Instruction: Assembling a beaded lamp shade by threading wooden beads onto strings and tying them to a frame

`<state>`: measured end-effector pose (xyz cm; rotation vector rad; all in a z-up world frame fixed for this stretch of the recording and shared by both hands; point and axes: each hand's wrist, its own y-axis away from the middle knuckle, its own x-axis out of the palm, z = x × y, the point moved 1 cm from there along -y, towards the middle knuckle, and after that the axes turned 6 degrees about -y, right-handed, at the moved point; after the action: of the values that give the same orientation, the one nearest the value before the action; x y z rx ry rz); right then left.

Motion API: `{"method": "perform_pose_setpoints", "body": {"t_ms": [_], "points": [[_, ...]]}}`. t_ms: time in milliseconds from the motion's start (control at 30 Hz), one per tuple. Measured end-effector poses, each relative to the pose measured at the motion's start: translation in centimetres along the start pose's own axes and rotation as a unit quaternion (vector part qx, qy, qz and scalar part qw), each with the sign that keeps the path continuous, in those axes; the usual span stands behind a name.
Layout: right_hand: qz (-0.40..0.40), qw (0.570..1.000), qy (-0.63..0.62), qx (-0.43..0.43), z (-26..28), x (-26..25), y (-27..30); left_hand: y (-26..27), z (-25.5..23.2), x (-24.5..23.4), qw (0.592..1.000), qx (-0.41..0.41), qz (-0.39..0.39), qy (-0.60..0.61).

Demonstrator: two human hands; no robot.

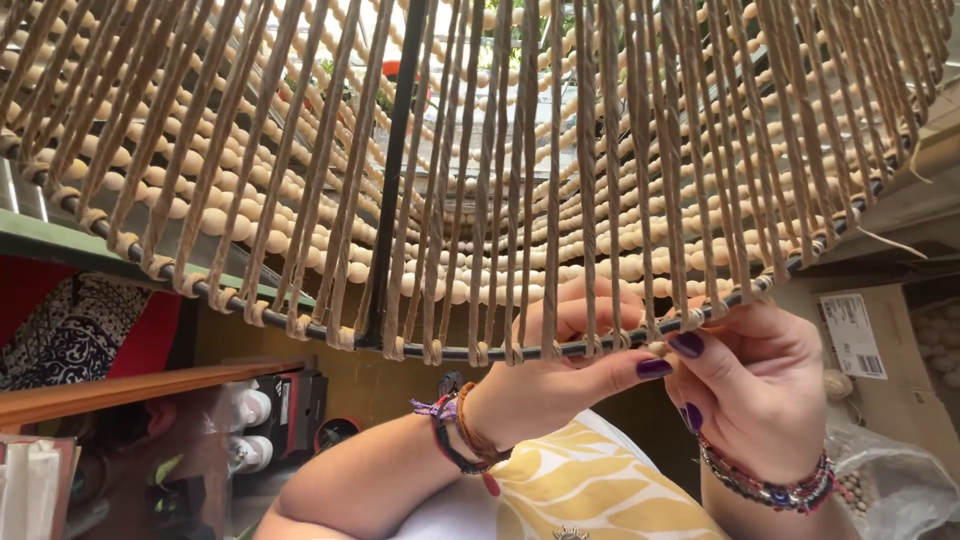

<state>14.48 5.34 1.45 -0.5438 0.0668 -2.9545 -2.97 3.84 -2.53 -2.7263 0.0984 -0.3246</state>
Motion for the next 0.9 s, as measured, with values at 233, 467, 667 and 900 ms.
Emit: {"method": "perform_pose_setpoints", "body": {"t_ms": [233, 467, 667, 900], "points": [[-0.012, 0.999, 0.041, 0.002, -0.2, -0.3, 0.2, 0.3, 0.0, 0.3, 0.999, 0.01, -0.031, -0.033], [-0.057, 0.995, 0.077, -0.008, -0.4, 0.3, 0.7, 0.8, 0.2, 0.5, 0.997, -0.029, -0.045, -0.062], [-0.037, 0.997, 0.064, -0.028, -0.5, -0.1, 0.4, 0.4, -0.6, 1.0, 0.994, -0.097, -0.046, -0.001], [-0.01, 0.998, 0.046, -0.036, 0.3, 0.1, 0.0, 0.3, -0.4, 1.0, 0.997, -0.055, -0.054, -0.007]]}}
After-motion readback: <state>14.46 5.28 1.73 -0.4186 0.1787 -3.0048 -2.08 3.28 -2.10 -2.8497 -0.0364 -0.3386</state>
